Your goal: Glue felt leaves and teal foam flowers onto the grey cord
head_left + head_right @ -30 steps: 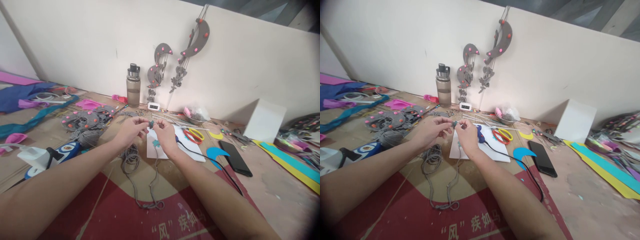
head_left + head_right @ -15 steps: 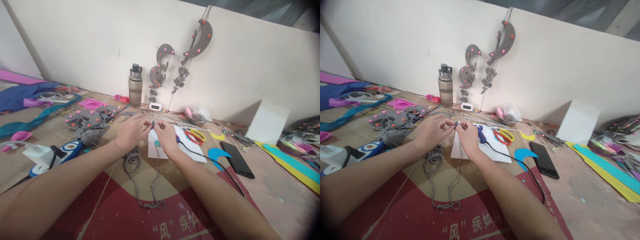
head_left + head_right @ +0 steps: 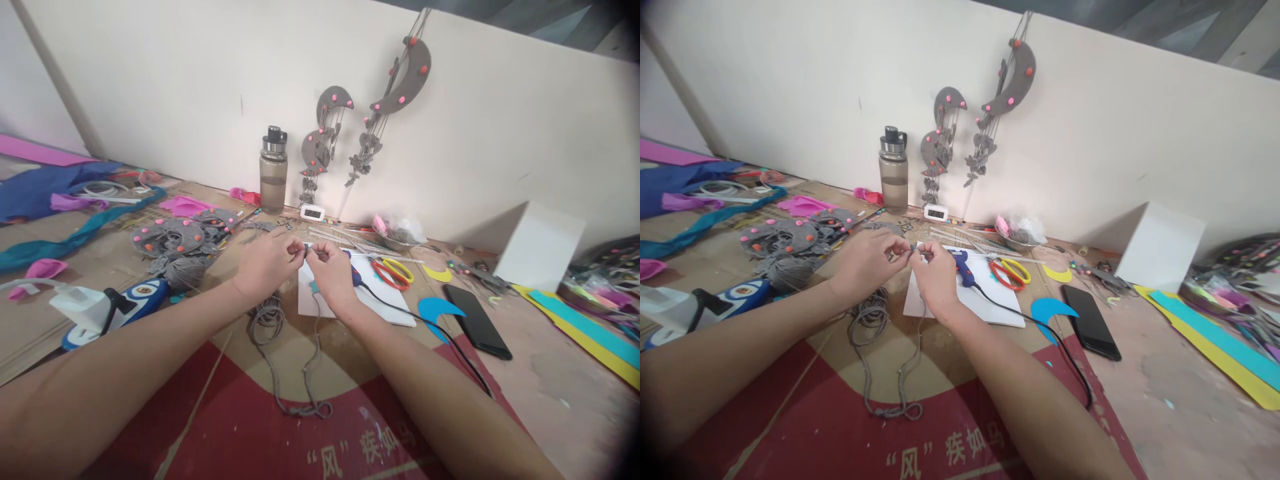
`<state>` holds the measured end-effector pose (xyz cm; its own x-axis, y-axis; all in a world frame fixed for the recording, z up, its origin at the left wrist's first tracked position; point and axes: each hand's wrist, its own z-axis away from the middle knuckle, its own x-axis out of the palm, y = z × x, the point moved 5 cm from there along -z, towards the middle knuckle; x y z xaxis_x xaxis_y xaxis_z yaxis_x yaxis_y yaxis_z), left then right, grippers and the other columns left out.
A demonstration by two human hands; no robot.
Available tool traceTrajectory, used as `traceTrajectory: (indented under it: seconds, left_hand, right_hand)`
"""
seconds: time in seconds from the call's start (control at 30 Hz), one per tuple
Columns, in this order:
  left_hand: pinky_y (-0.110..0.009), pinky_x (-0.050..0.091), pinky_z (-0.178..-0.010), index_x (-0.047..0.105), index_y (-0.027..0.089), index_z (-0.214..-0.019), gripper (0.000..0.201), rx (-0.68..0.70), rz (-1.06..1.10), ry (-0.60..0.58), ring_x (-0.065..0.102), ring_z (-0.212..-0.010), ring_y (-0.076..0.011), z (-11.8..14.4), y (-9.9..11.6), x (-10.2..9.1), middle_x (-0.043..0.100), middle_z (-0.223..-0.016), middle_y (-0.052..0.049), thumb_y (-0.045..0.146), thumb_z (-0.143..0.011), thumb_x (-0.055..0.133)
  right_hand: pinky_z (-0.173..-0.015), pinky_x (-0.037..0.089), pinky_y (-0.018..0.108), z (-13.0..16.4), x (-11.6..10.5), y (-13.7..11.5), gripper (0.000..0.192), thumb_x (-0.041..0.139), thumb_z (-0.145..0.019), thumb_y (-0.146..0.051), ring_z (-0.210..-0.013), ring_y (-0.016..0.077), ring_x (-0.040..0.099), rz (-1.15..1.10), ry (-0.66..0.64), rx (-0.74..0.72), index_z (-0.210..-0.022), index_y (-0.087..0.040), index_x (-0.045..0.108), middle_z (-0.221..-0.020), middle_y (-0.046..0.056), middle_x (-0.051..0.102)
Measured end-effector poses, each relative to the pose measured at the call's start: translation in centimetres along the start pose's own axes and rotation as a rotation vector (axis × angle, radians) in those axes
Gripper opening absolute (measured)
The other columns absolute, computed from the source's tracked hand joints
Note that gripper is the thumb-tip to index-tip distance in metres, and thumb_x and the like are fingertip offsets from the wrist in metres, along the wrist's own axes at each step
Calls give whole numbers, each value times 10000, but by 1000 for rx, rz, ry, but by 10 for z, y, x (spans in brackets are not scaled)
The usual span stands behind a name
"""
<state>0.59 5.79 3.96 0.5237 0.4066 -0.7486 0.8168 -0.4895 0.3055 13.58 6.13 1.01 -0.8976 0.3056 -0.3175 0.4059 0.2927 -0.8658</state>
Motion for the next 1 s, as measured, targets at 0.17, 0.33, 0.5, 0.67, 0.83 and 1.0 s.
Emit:
traceTrajectory:
  seconds: [0.17,0.33,0.5,0.67,0.83,1.0]
  left_hand:
    - [-260,393,-627,625,174,-762,99,35,72,34,539,-694,-142,0,-1,1,619,-770,-33,230,-757,544]
    - [-243,410,-602,607,160,-734,94,-102,402,97,534,-635,-125,-4,-12,-4,612,-689,-16,242,-740,562]
    - [-229,403,-558,636,151,-780,200,-294,564,162,527,-590,-112,-6,-30,-5,630,-689,-15,325,-793,539]
    - [-248,407,-610,661,179,-798,137,34,336,111,518,-637,-123,-4,-11,-8,625,-726,-24,292,-793,583]
    - [-254,387,-612,652,181,-816,126,120,181,58,522,-657,-129,-1,-5,-5,622,-749,-29,272,-813,564]
    - [-259,395,-641,648,180,-802,133,124,109,19,536,-675,-135,-2,-4,-2,646,-791,-41,267,-819,548]
  right_hand:
    - [-636,399,241,0,1,1,129,535,-711,-289,-643,125,522,-19,-1,-4,-717,-177,598,-697,-5,623]
    - [-576,381,233,-3,2,8,159,533,-726,-321,-593,119,508,-46,3,24,-723,-180,607,-655,-11,616]
    - [-568,376,228,-4,1,9,154,538,-724,-327,-580,113,500,-68,5,38,-711,-183,593,-634,-21,602]
    - [-576,382,230,-4,0,9,159,535,-725,-326,-594,117,508,-76,-6,48,-730,-180,599,-653,-14,615]
    - [-616,398,237,-5,0,7,152,530,-729,-315,-638,127,530,-53,3,14,-744,-182,602,-695,-4,632]
    - [-631,400,243,-2,-1,3,126,529,-729,-296,-651,134,527,-17,5,3,-725,-186,592,-702,0,629]
